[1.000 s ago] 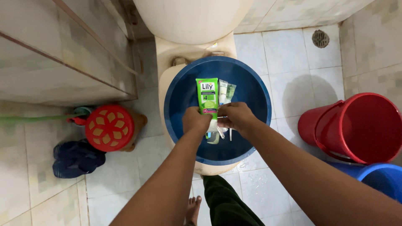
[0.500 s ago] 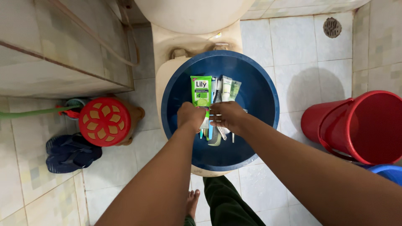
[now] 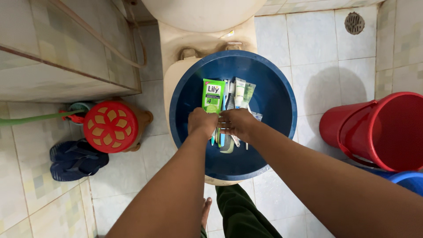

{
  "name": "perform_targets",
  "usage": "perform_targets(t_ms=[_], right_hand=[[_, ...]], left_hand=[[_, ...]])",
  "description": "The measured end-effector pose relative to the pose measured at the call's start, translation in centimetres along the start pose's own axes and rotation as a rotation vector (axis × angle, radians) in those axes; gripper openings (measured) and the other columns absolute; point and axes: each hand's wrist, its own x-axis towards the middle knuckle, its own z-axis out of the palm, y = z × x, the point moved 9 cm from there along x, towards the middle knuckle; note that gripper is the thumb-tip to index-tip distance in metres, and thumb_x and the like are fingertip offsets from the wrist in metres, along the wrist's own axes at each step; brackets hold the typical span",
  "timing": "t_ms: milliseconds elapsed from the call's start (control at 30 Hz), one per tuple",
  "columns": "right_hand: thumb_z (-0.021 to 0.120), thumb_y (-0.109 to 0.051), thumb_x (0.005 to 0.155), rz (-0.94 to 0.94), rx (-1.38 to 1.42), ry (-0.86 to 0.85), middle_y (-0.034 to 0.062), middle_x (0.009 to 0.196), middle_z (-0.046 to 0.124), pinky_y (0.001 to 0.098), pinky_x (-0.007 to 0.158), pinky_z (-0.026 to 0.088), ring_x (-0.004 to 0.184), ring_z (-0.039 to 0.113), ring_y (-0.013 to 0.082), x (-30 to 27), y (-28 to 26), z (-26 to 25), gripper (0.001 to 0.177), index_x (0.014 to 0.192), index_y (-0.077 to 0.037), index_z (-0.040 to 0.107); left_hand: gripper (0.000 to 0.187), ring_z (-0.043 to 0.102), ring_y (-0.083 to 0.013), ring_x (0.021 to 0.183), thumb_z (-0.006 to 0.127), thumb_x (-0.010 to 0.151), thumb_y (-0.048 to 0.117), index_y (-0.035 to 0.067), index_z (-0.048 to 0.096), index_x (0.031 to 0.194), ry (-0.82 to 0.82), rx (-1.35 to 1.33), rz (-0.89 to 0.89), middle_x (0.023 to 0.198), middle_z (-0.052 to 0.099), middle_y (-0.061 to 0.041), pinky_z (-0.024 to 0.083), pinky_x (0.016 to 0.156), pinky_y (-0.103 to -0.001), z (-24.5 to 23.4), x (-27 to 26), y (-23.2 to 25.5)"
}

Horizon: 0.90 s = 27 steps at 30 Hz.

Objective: The person repeatedly picks up personal care items from a metal shelf above the sink, including a loofah, face wash, mouthwash, toothpaste, and hand sanitizer, and places them into a blue basin on the toilet tank. The person also briefly handles a cloth and a bar of soap.

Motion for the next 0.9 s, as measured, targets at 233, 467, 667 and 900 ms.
perform_targets(t_ms=[233,467,667,900], right_hand=[[0.055,-0.013,0.099,-0.048,0.019,0.009,0.0156,0.111,0.069,0.0404,0.088,0.059,0.1,0.07,0.0256,-0.4,-0.4,-0.4,0.03,0.123,0.004,0.061],[0.058,-0.013,0.097,-0.069,0.048,0.072,0.0145,0.106,0.07,0.0393,0.081,0.06,0.094,0.072,0.0261,-1.8,-0.3,-1.4,0.026,0.119,0.001,0.061],[0.06,-0.015,0.098,-0.108,0.087,0.066,0.014,0.107,0.07,0.039,0.08,0.059,0.096,0.071,0.0255,-4.4,0.5,-2.2,0.028,0.122,0.001,0.06],[0.054,-0.011,0.099,-0.136,0.174,0.104,0.0149,0.11,0.071,0.0391,0.083,0.061,0.1,0.072,0.025,-8.6,2.3,-2.8,0.034,0.13,0.001,0.06]], left_hand=[[0.038,0.072,-0.0371,0.105,0.068,0.083,0.018,-0.001,0.074,0.115,0.058,0.08,0.12,0.121,0.069,-0.025,0.058,0.089,-0.042,-0.2,0.4,0.5],[0.043,0.064,-0.0372,0.118,0.071,0.084,0.024,0.006,0.069,0.122,0.12,0.134,0.16,0.13,0.062,-0.022,0.052,0.099,-0.043,-1.1,-1.5,0.8],[0.044,0.063,-0.0378,0.119,0.072,0.082,0.024,0.008,0.07,0.122,0.108,0.173,0.159,0.129,0.063,-0.021,0.051,0.1,-0.044,-1.6,-3.9,0.2],[0.045,0.064,-0.0381,0.116,0.069,0.082,0.022,0.008,0.069,0.124,0.191,0.066,0.321,0.125,0.065,-0.022,0.051,0.1,-0.044,-1.6,-7.9,-0.8]])
